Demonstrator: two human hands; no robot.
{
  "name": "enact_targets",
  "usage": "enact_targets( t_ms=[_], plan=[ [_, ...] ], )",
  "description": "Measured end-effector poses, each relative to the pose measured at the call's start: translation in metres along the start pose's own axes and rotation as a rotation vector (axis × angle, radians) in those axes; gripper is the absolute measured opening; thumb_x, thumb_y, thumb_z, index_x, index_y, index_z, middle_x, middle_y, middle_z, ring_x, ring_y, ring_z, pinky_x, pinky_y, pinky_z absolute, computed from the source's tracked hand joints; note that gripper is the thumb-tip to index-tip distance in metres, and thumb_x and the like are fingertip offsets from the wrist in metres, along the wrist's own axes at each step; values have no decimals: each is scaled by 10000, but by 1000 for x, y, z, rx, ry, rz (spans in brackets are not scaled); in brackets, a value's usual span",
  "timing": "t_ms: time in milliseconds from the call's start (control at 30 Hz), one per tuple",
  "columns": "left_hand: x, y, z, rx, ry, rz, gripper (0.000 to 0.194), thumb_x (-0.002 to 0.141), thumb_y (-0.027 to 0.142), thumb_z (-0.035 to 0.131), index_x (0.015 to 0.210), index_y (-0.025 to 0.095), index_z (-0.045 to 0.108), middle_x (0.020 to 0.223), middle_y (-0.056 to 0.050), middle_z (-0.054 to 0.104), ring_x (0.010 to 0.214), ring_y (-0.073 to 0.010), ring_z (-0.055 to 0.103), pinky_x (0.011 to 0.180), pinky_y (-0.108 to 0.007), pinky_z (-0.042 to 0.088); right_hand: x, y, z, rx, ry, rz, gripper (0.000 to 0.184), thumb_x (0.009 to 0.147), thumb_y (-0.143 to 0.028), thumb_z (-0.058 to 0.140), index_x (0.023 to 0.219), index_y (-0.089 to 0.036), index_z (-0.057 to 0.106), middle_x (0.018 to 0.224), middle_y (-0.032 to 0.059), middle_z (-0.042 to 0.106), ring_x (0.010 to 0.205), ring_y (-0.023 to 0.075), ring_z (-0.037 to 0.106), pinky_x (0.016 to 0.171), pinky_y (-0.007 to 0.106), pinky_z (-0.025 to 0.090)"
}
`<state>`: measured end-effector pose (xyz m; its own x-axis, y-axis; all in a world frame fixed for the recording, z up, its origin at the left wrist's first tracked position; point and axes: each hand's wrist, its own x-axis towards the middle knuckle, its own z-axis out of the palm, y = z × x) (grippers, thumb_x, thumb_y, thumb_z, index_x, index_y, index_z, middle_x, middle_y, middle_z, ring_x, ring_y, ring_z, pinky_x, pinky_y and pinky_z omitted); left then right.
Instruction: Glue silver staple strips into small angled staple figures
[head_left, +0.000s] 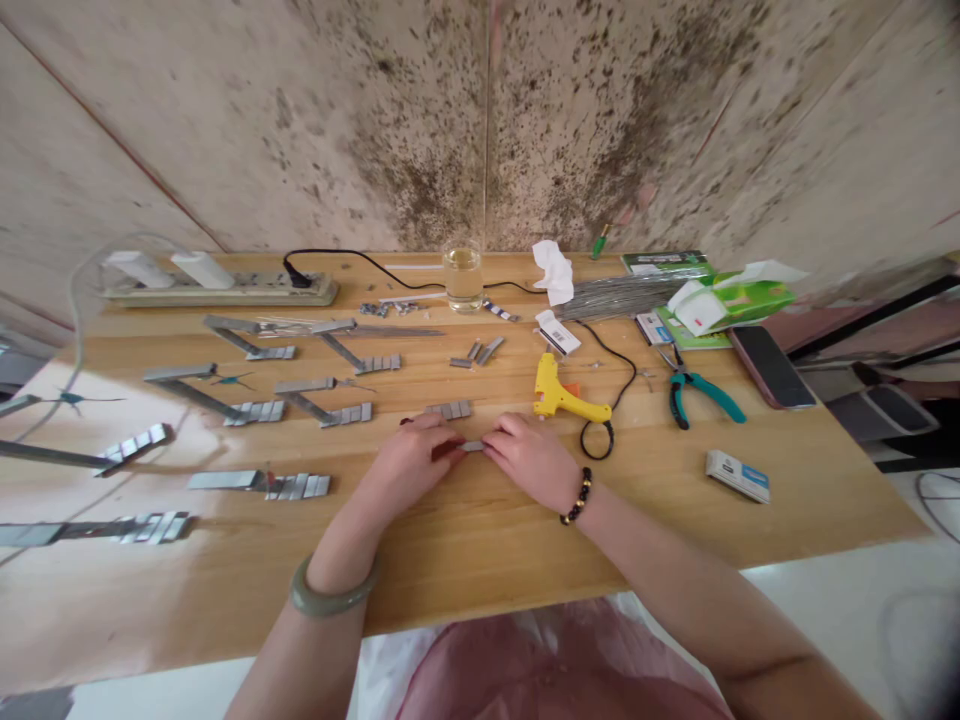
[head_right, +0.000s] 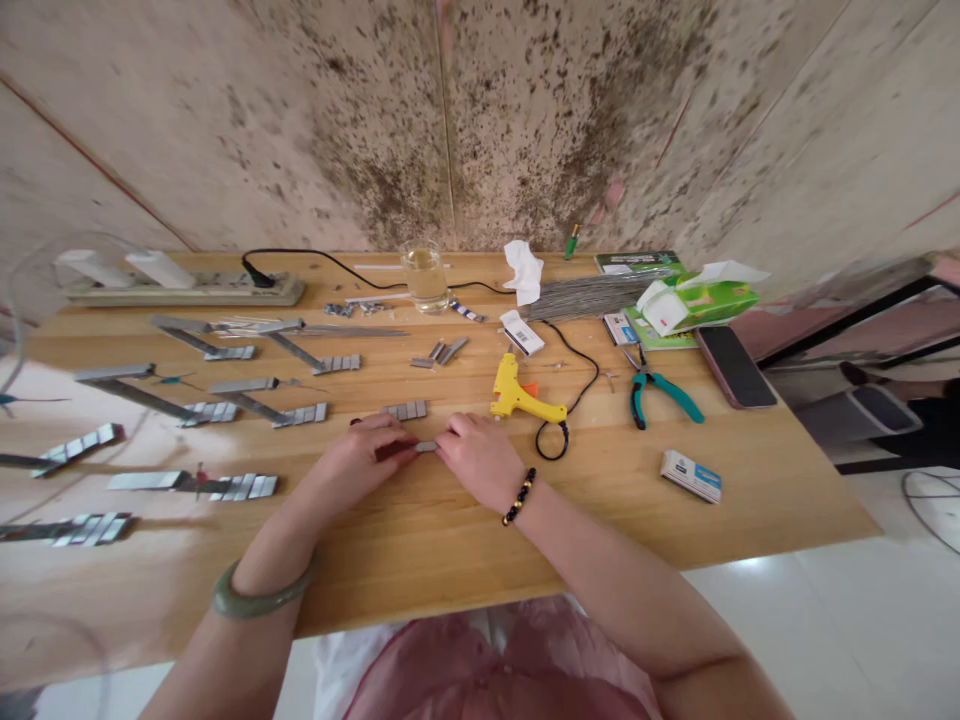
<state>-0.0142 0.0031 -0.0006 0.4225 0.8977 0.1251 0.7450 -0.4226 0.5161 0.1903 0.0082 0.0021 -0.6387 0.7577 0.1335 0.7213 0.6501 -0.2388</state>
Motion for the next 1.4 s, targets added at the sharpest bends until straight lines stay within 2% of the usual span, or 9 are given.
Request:
enact_targets(
  t_ms=[1400],
  plan=[
    [1, 0, 0, 33, -5, 2, 81, 823, 189, 611, 838, 180, 690, 790, -43, 615, 775, -175, 577, 709, -285, 446, 1, 0, 0, -7, -33, 14, 171, 929, -259, 541, 923, -171, 688, 907, 48, 598, 831, 157, 553, 746, 279, 412]
  ],
)
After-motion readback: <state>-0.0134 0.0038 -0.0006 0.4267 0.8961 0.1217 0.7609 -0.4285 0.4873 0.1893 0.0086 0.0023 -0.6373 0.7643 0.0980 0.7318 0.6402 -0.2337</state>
